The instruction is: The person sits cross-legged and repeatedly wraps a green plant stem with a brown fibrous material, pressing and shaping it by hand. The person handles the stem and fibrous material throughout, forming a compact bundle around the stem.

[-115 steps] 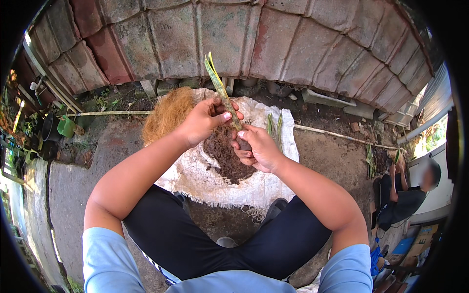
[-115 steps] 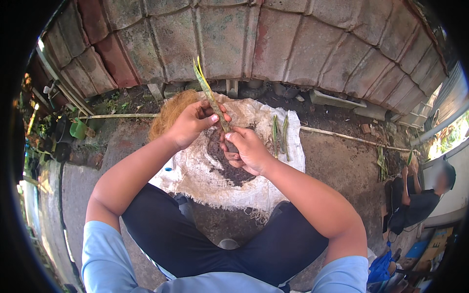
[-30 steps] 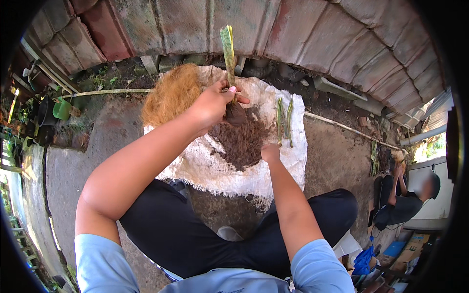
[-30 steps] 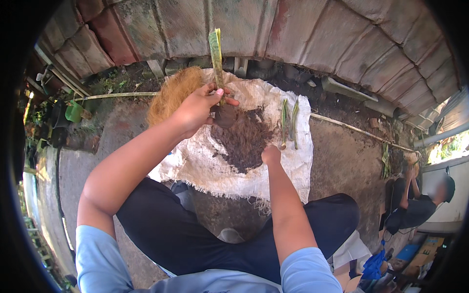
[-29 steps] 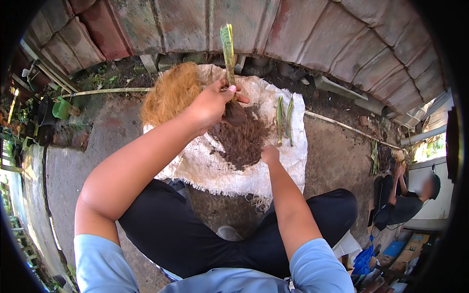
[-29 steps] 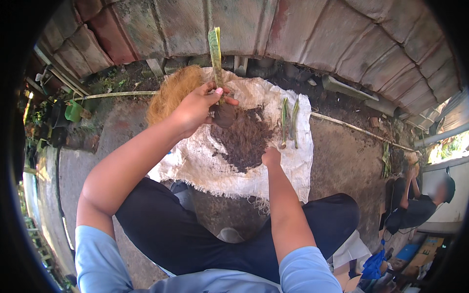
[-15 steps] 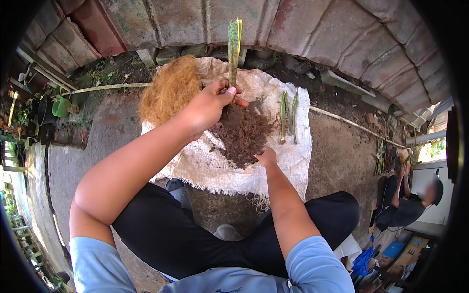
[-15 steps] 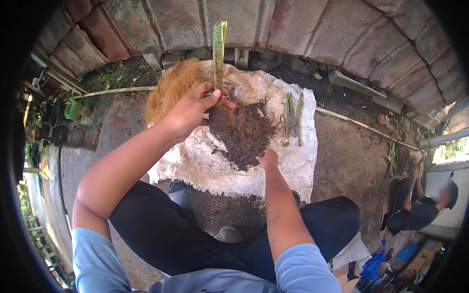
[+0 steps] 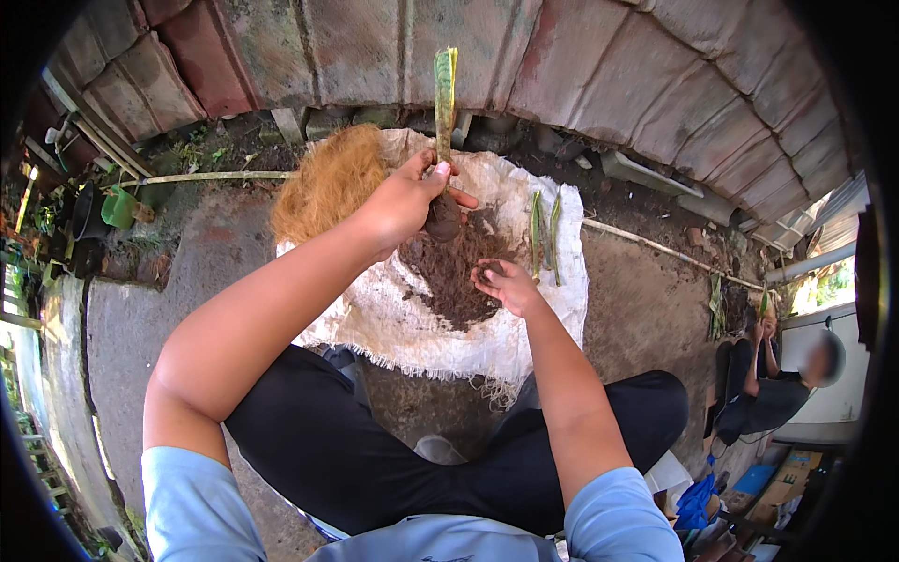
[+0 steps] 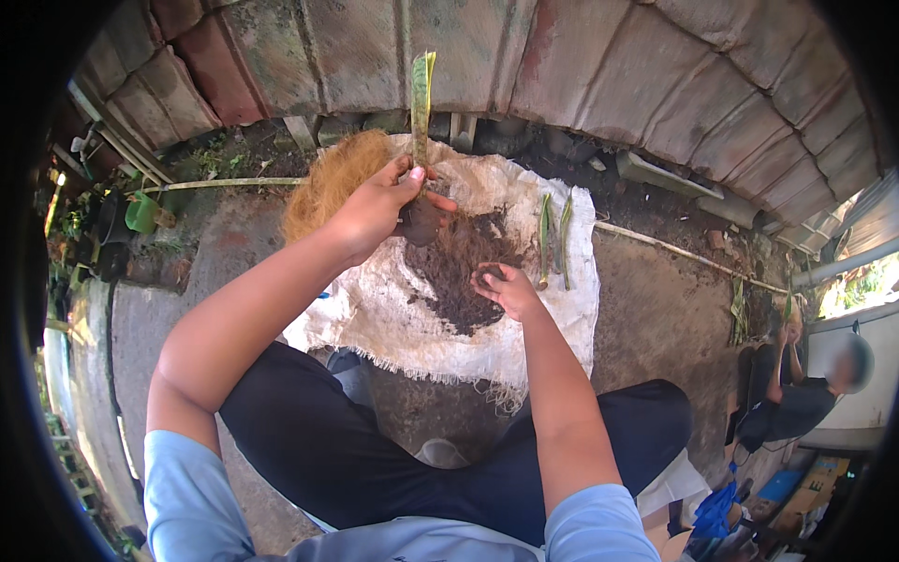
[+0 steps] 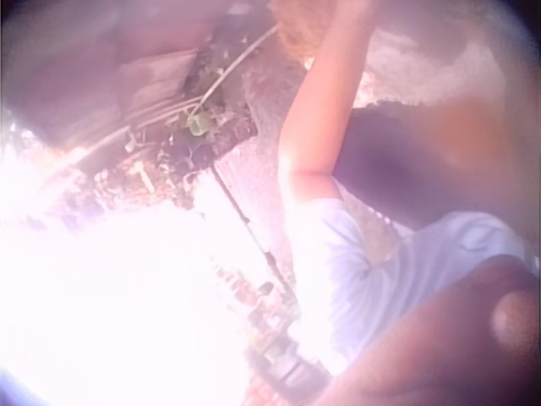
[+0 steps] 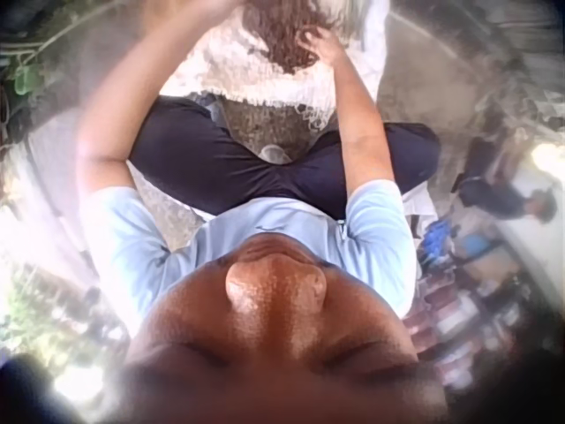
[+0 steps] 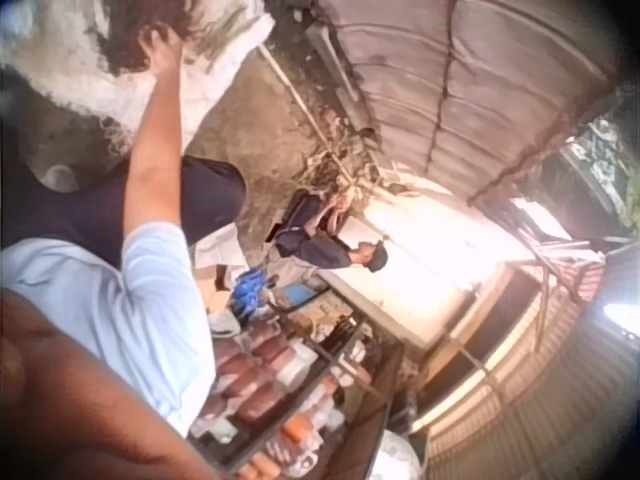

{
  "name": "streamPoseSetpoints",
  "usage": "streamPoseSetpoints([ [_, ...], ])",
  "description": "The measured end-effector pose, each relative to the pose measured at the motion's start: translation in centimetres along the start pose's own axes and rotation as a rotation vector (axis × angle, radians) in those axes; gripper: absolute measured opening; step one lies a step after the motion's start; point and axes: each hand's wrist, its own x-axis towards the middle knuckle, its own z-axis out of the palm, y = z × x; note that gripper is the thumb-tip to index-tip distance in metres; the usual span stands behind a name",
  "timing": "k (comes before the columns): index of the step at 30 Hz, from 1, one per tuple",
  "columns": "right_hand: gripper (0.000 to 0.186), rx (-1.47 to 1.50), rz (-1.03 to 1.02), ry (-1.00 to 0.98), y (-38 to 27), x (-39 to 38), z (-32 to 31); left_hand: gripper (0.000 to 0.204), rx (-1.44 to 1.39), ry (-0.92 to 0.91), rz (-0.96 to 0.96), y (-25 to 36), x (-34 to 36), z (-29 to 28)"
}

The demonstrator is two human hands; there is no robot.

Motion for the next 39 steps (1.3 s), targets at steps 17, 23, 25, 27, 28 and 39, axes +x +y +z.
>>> streamPoseSetpoints([
  [17,0.031,-1.21,-0.366,0.038,-18.8,-10.6,13.8,0.035,-0.212,-0.107,-0.004,0.5,0.1,-0.1],
  [23,0.026,-0.66,-0.278,-0.067,-19.8,-12.6,12.9,0.04,-0.246,-0.234,-0.019,0.0,0.2,-0.1],
  [25,0.026,-0.684,-0.287,-0.086,-20.4,-13.2,13.3,0.039,-0.223,-0.251,-0.001,-0.2,0.2,-0.1],
  [27,0.025,-0.737,-0.323,-0.059,-20.7,-13.7,13.3,0.035,-0.217,-0.252,0.021,-0.1,-0.1,0.3],
  [28,0.025,-0.78,-0.355,-0.024,-20.6,-13.9,13.3,0.036,-0.272,-0.209,-0.008,-0.1,-0.2,0.5],
  [39,0.02,-0.424,-0.329,-0.037,-20.6,-14.4,13.4,0.031,-0.407,-0.171,-0.053,-0.6,-0.3,1.8],
])
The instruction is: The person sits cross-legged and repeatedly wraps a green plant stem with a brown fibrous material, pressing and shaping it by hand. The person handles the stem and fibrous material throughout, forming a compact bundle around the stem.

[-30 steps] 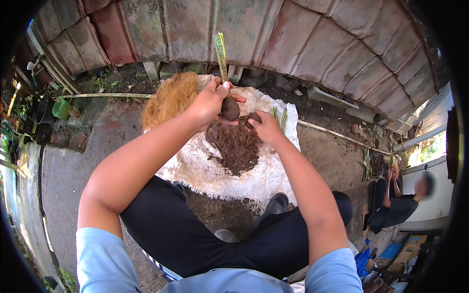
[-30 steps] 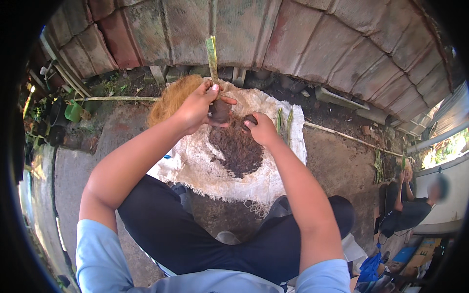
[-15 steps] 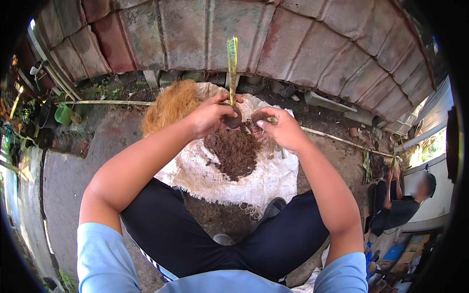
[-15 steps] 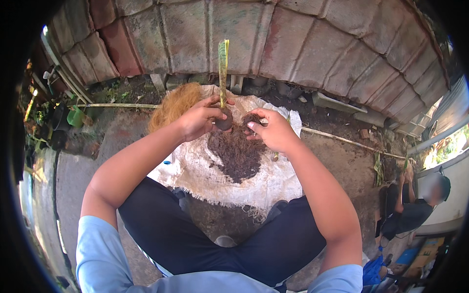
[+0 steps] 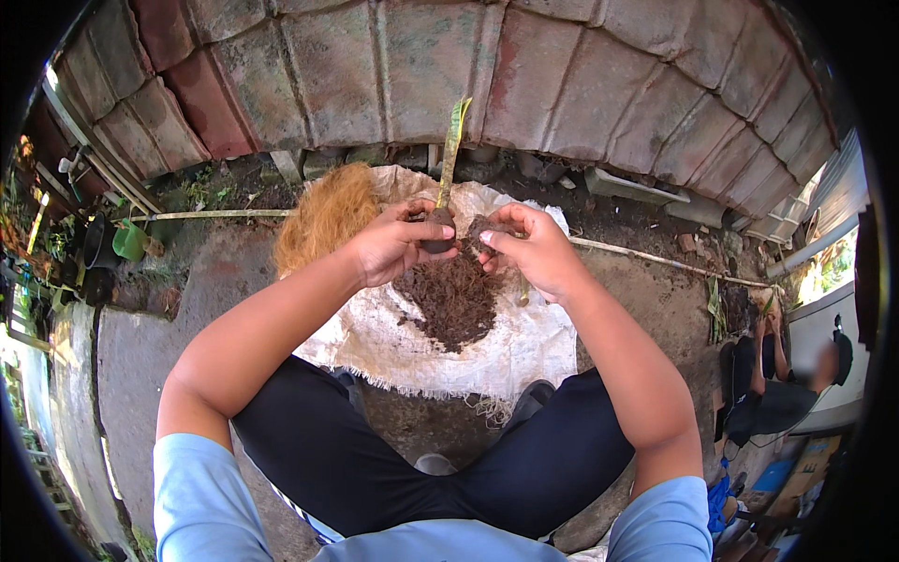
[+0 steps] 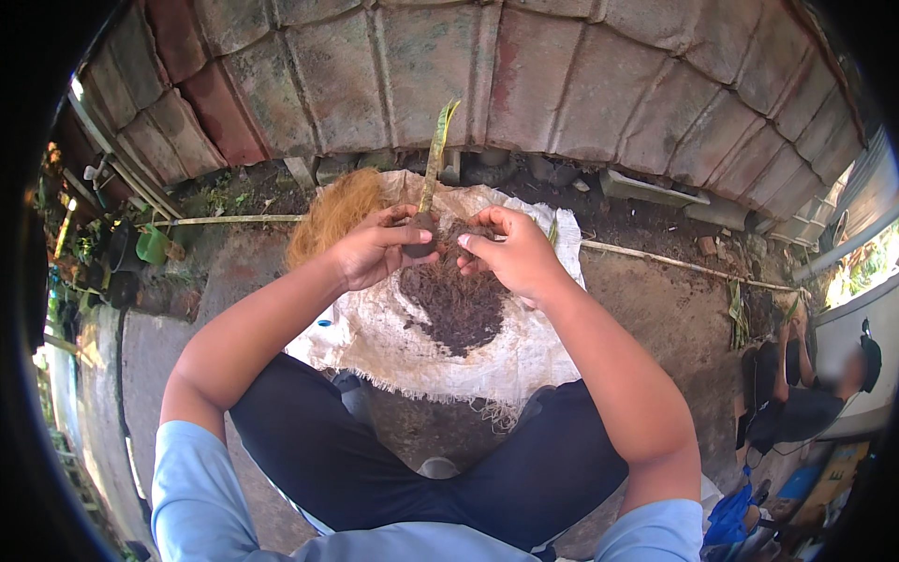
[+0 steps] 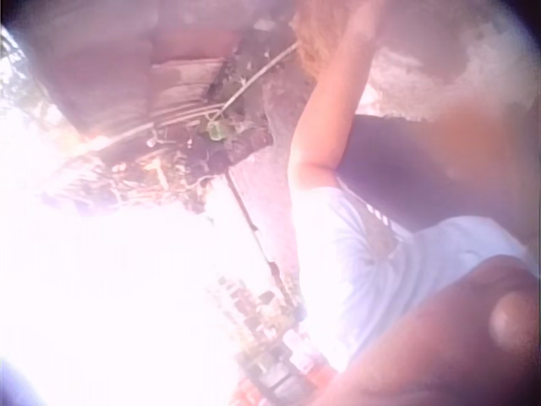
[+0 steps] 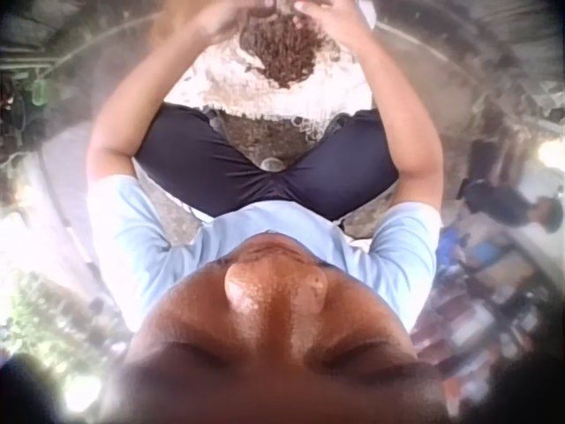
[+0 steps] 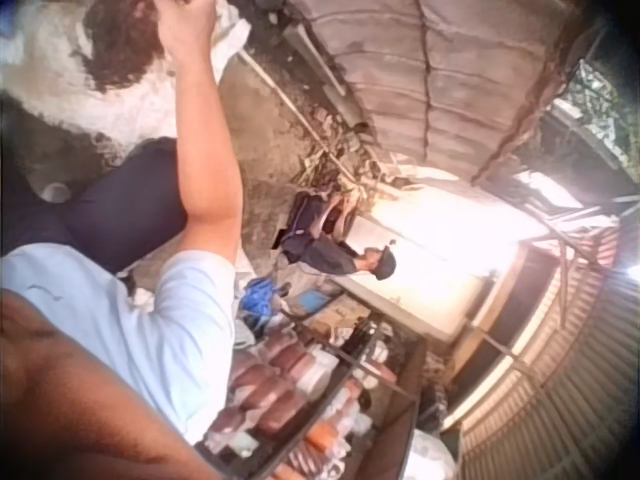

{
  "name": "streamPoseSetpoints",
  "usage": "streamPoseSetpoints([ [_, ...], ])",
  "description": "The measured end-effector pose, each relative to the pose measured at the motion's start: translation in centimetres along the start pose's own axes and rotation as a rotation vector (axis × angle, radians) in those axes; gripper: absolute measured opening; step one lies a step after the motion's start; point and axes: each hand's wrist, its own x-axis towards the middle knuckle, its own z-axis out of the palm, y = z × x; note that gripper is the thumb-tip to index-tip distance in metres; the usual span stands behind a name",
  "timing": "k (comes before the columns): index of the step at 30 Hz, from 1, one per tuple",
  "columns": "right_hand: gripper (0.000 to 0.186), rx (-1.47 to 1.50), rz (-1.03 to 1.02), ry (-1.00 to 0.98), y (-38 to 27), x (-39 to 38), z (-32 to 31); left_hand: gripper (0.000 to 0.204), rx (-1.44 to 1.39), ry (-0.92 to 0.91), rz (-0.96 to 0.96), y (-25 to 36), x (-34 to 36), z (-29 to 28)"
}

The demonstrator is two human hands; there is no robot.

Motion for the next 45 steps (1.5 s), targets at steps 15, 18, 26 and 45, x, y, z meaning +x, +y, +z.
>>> streamPoseSetpoints([
  [15,0.021,0.05,0.057,-0.061,-0.6,-0.1,0.1,0.065,0.232,-0.144,-0.1,0.6,-0.4,0.7],
  [18,0.02,0.007,0.061,-0.06,-0.5,0.1,-0.1,0.057,0.183,-0.194,-0.101,0.1,-0.1,-0.1],
  [26,0.022,-0.046,0.138,-0.045,-0.2,0.0,0.6,0.055,0.395,-0.173,-0.1,0.3,-0.6,1.1],
  [45,0.015,0.108,0.081,-0.22,-0.1,0.4,-0.6,0.044,0.621,-0.089,0.005,0.9,-1.3,1.8],
])
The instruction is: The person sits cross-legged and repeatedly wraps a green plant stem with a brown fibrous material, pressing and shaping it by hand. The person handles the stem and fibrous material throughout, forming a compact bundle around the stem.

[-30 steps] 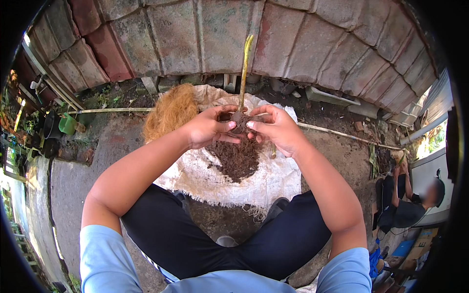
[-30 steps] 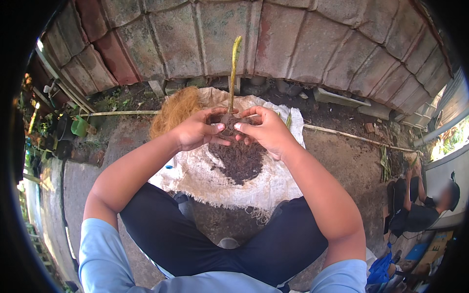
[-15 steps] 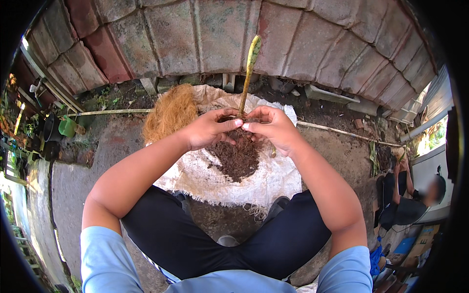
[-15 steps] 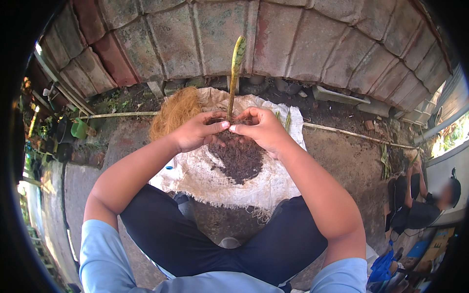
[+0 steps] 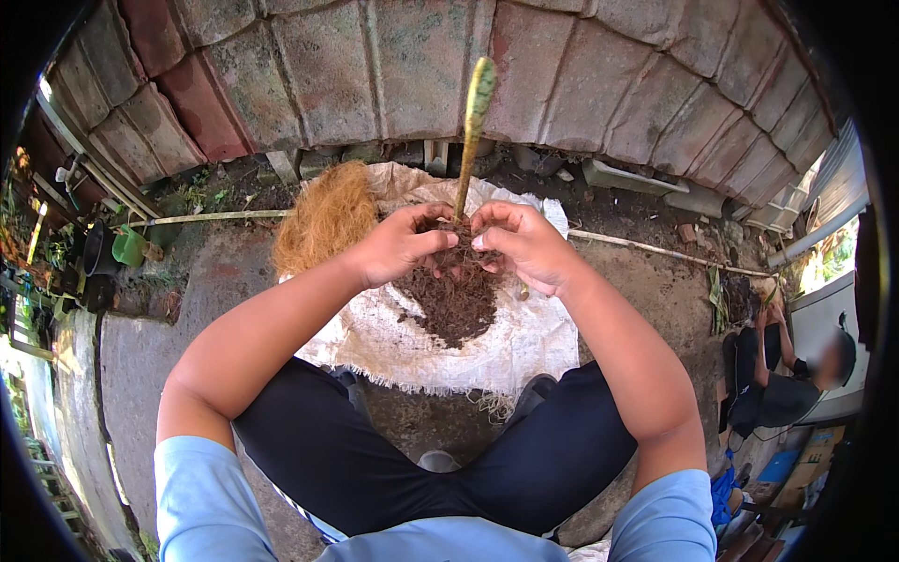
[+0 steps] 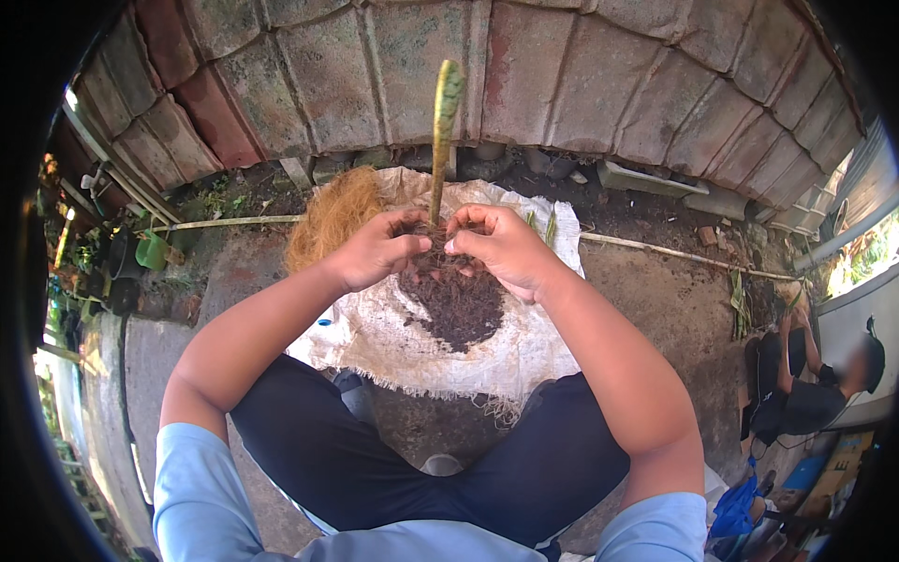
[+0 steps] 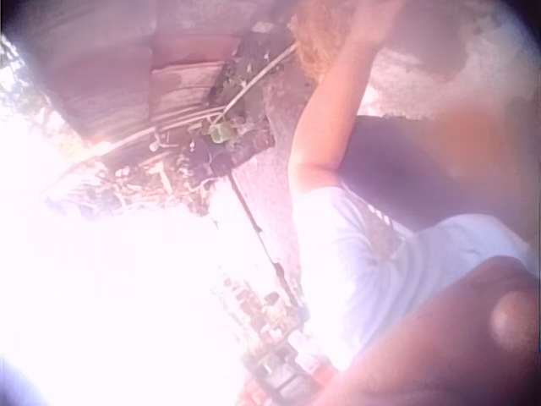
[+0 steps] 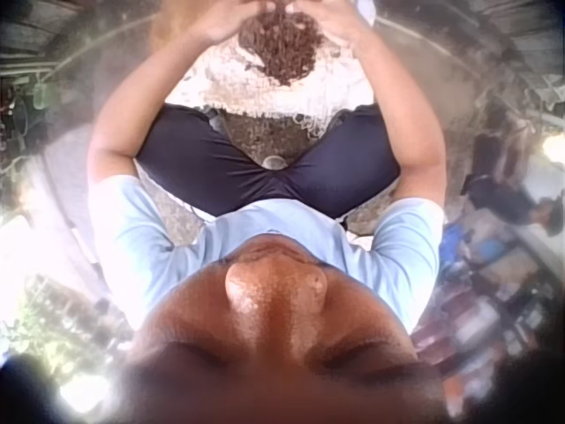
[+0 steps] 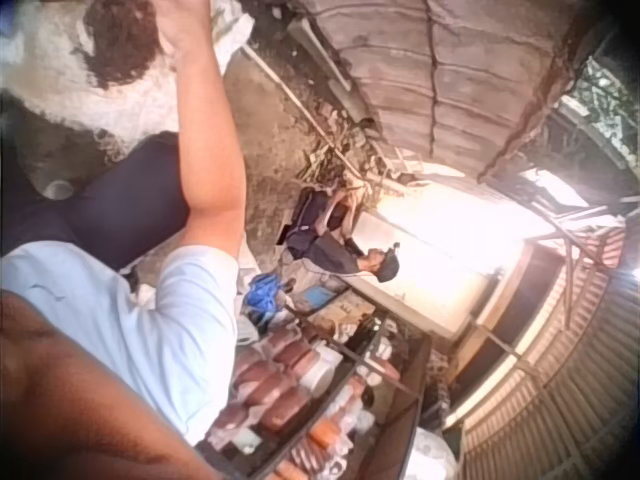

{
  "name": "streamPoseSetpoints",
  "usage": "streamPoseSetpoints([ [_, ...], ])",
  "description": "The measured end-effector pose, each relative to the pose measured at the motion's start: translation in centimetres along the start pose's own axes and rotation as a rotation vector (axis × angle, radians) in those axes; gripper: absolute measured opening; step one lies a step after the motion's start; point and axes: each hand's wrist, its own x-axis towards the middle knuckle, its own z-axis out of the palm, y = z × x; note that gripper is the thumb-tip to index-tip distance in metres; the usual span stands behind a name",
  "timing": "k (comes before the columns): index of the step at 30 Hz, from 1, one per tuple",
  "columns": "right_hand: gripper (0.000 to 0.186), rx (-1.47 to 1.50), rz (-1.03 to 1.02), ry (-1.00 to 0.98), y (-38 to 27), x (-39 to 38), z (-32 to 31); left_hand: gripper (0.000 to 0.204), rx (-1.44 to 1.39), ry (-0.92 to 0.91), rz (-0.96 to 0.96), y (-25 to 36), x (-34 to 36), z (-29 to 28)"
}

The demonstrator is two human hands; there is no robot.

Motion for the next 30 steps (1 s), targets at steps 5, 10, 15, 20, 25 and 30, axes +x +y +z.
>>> streamPoseSetpoints([
  [5,0.012,0.089,0.001,0.064,0.0,-0.1,-1.7,0.036,-0.294,-0.135,0.065,-1.3,0.6,-1.6],
  [10,0.023,-0.469,0.107,0.177,0.3,0.0,-4.1,0.033,-0.507,-0.102,0.064,-1.6,0.4,-3.6],
  [15,0.034,-0.694,0.19,0.166,2.8,0.4,-4.1,0.037,-0.474,-0.082,0.098,-1.1,0.2,-2.7],
  [20,0.061,-0.394,0.095,0.255,2.9,1.2,-1.5,0.037,-0.457,-0.138,0.107,-1.2,0.5,-1.6],
  [25,0.069,0.004,-0.186,0.077,2.6,0.3,3.3,0.043,-0.572,-0.104,0.098,-0.8,0.1,0.4],
  [30,0.065,0.093,-0.249,-0.011,2.7,0.7,4.2,0.041,-0.631,-0.084,0.114,-1.2,0.3,1.1],
])
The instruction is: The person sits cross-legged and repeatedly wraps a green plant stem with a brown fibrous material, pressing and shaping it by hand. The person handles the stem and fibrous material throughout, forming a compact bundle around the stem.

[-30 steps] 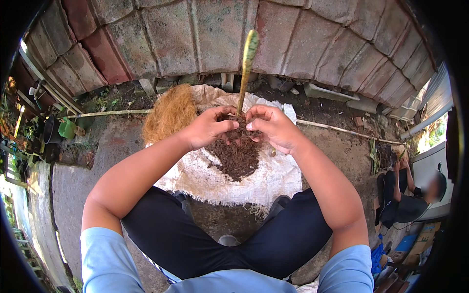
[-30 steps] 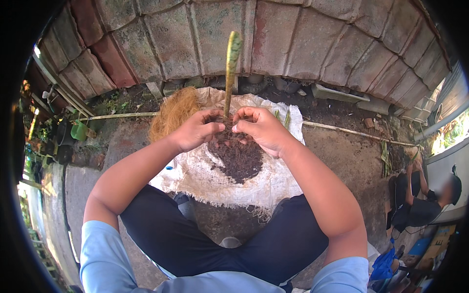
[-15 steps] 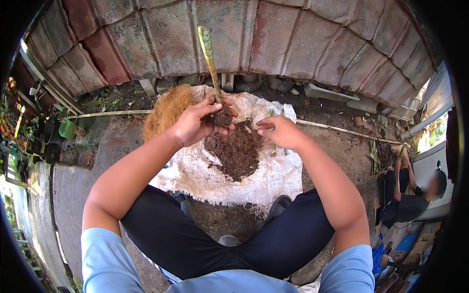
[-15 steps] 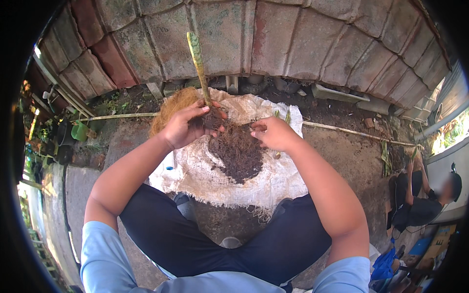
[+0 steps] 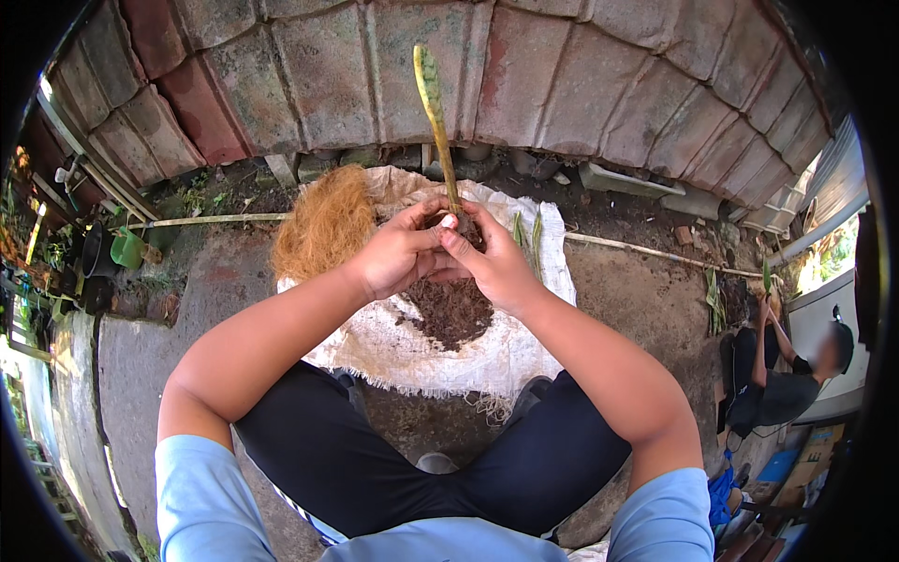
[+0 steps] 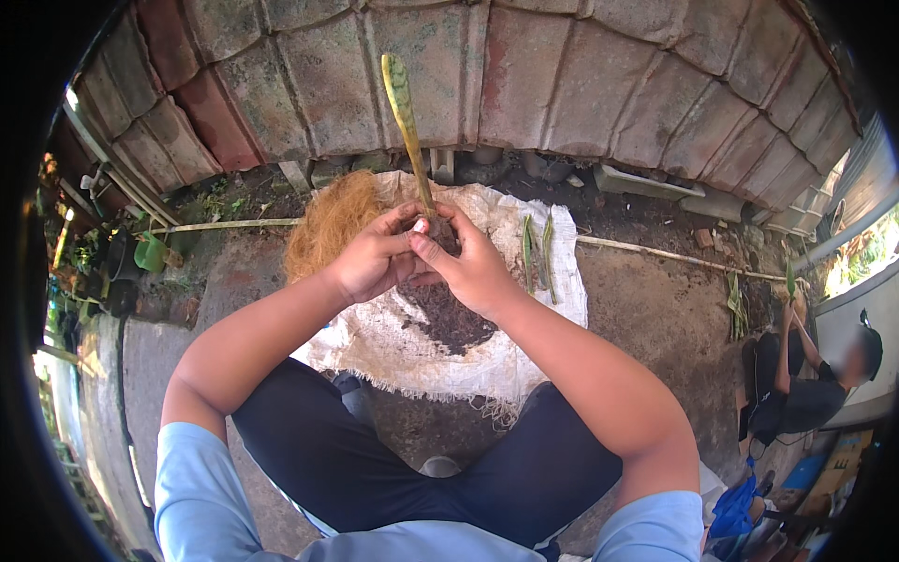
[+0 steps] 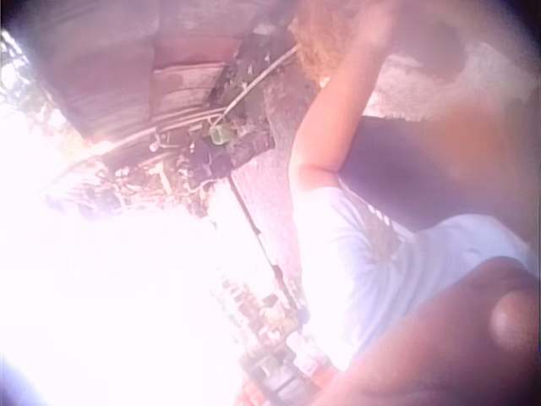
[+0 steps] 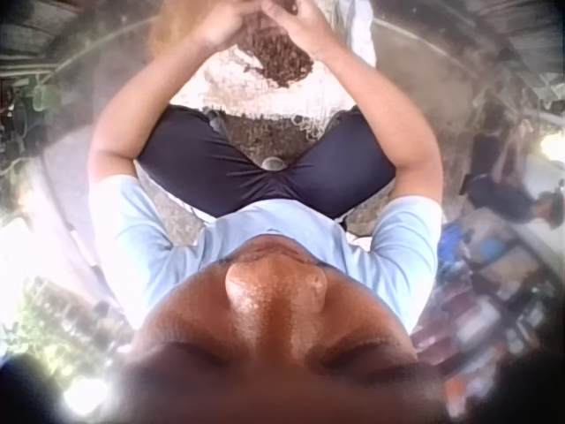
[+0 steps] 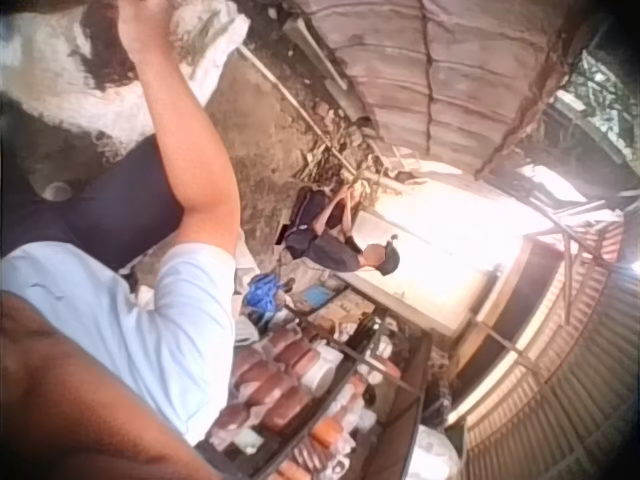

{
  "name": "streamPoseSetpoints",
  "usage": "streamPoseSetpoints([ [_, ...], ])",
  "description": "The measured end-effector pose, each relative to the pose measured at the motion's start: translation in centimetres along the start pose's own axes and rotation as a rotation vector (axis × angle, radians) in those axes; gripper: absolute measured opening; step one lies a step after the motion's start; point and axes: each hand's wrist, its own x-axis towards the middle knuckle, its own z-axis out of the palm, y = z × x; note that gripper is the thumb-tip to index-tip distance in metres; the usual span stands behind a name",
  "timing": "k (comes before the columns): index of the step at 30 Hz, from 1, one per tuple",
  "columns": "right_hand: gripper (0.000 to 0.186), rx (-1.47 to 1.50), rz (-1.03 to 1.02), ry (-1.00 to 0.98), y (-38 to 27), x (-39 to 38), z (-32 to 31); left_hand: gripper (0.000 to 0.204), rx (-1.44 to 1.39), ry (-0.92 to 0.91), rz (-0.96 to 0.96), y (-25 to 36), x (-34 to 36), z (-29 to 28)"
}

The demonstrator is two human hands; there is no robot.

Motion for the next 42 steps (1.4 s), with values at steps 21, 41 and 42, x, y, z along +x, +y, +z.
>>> streamPoseSetpoints([
  [21,0.041,0.018,-0.165,0.117,1.0,-0.2,1.1,0.035,0.066,-0.05,0.012,0.3,-0.4,-0.1],
  [41,0.06,0.047,-0.044,0.107,0.3,0.3,0.9,0.041,0.057,0.08,0.047,0.4,-0.5,-0.9],
  [42,0.061,0.076,-0.05,0.139,0.1,0.3,1.1,0.041,0.071,0.065,0.066,0.4,-0.4,-0.7],
])
